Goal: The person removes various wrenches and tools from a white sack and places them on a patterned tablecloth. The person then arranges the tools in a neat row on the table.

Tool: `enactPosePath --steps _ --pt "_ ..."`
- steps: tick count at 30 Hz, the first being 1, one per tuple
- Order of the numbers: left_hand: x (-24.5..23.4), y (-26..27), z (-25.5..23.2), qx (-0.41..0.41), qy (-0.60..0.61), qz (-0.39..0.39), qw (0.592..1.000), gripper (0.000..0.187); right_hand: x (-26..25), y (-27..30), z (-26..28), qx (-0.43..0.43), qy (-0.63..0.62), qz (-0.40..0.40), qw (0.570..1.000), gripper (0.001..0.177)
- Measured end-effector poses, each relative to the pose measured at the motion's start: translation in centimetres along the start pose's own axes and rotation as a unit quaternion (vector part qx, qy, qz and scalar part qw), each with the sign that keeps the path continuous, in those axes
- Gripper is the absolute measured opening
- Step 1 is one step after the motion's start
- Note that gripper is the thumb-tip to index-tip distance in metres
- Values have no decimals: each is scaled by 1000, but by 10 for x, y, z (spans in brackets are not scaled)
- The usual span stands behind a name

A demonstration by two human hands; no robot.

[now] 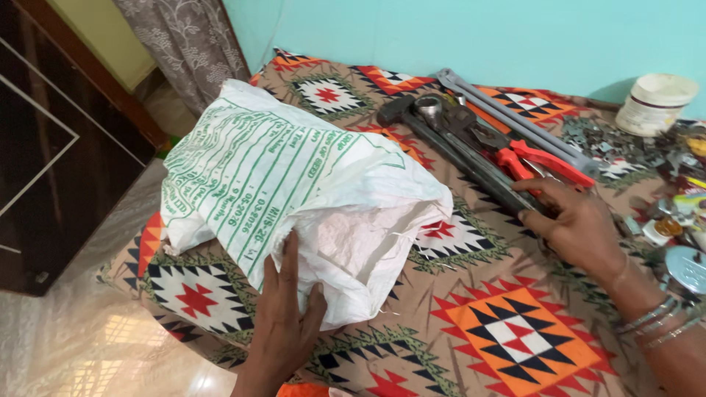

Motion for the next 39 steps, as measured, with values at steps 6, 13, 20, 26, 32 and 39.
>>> enactPosePath --steps 6,13,20,26,32,39 --pt "-9 -8 -7 -28 30 50 998 67 10 -13 -7 -92 258 -2 962 42" --pt "-29 -23 -43 90 34 -9 995 68 5 -6 -23 -128 292 -27 947 33" --pt "-50 -27 -51 110 -21 -64 992 70 -13 4 53 -131 40 -21 990 21" --pt "-63 -18 -58 118 -65 -97 986 66 9 13 153 -315 -73 40 945 21" --pt "-64 -20 -74 147 -56 -58 986 60 73 -27 188 -293 -115 99 944 30" --pt "-65 -20 -74 171 -48 -32 984 66 187 -103 165 -233 14 156 960 37"
Point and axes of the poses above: each hand's wrist, its own y-axis away from the middle knuckle, its own x-axis out of the palm, z = x × y, the point moved 6 cm from there along -y, towards the middle knuckle, and after that the axes turned 6 degrees about -x, right-handed, at the moved point
